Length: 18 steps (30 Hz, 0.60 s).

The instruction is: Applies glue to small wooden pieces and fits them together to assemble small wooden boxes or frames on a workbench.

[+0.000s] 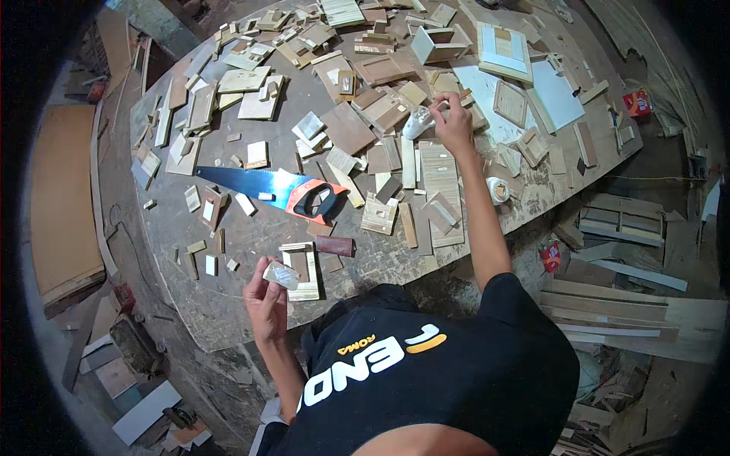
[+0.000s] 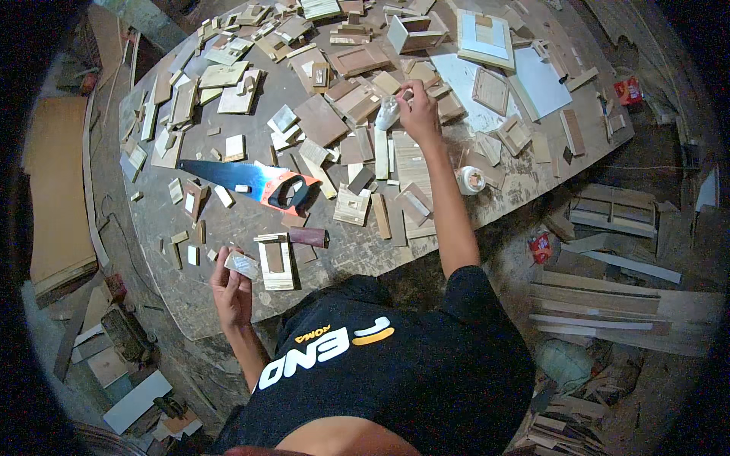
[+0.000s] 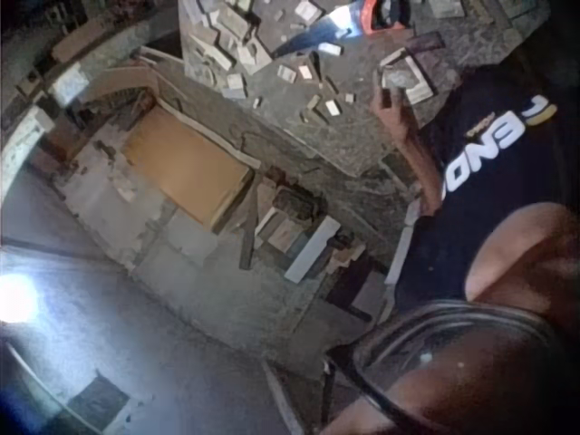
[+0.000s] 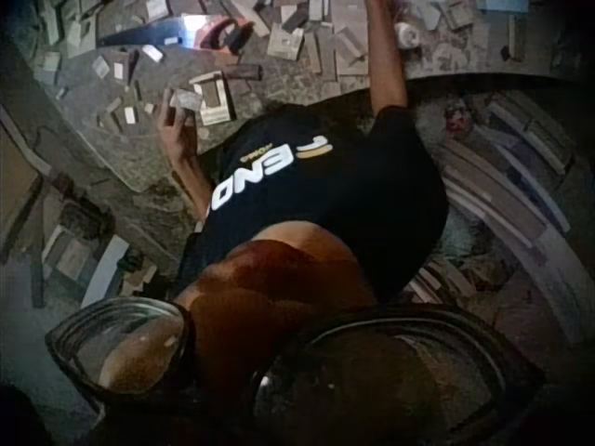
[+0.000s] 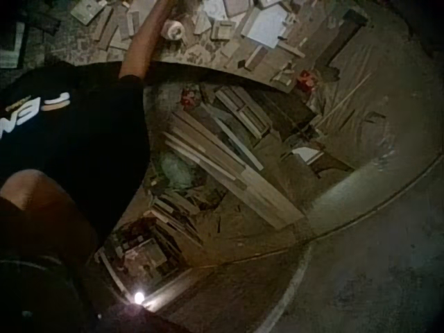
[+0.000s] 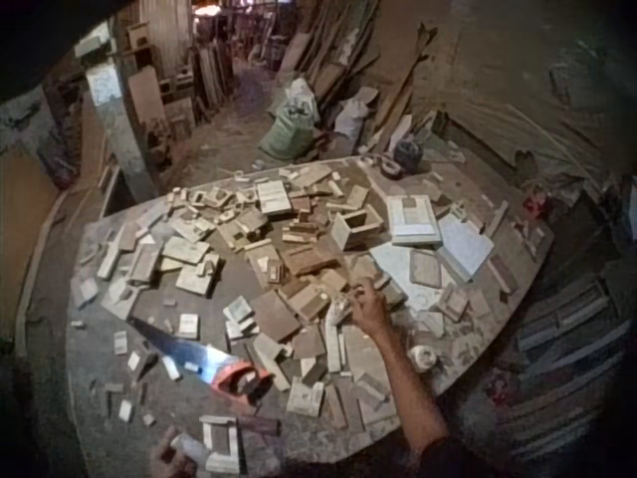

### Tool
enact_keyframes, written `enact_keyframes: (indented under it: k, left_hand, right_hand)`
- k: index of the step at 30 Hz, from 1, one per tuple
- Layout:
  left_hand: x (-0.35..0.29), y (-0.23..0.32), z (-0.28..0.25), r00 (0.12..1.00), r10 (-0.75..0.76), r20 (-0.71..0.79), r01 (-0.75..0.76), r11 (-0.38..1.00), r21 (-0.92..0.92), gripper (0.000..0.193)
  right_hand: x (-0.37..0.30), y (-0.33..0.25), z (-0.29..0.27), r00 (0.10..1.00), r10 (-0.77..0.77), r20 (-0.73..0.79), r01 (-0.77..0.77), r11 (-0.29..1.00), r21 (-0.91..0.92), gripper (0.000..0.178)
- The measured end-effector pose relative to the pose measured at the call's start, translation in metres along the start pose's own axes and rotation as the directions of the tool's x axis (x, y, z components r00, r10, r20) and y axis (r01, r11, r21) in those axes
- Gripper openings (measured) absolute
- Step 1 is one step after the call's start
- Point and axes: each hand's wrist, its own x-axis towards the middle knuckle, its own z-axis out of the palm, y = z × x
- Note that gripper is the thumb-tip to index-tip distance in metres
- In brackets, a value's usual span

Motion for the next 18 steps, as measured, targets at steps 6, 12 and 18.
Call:
enact_keyframes:
  k: [6, 12, 18]
  left_hand:
    - [0.001, -0.001, -0.001, 1.000, 0.002, 0.013, -0.002, 1.000, -0.010, 0.057]
    - [0.001, -0.001, -0.001, 0.999, -0.002, 0.043, 0.002, 1.000, -0.010, 0.058]
    - [0.003, -0.001, 0.001, 0.999, -0.004, 0.039, 0.003, 1.000, 0.027, 0.058]
  right_hand:
    - [-0.010, 0.010, 0.005, 0.997, 0.066, -0.044, -0.065, 0.998, 0.022, 0.013]
    - [-0.006, -0.013, 0.001, 0.998, -0.058, 0.035, 0.057, 0.998, 0.029, 0.011]
    - [-0.005, 0.005, 0.007, 0.979, -0.179, 0.098, 0.183, 0.982, -0.037, 0.010]
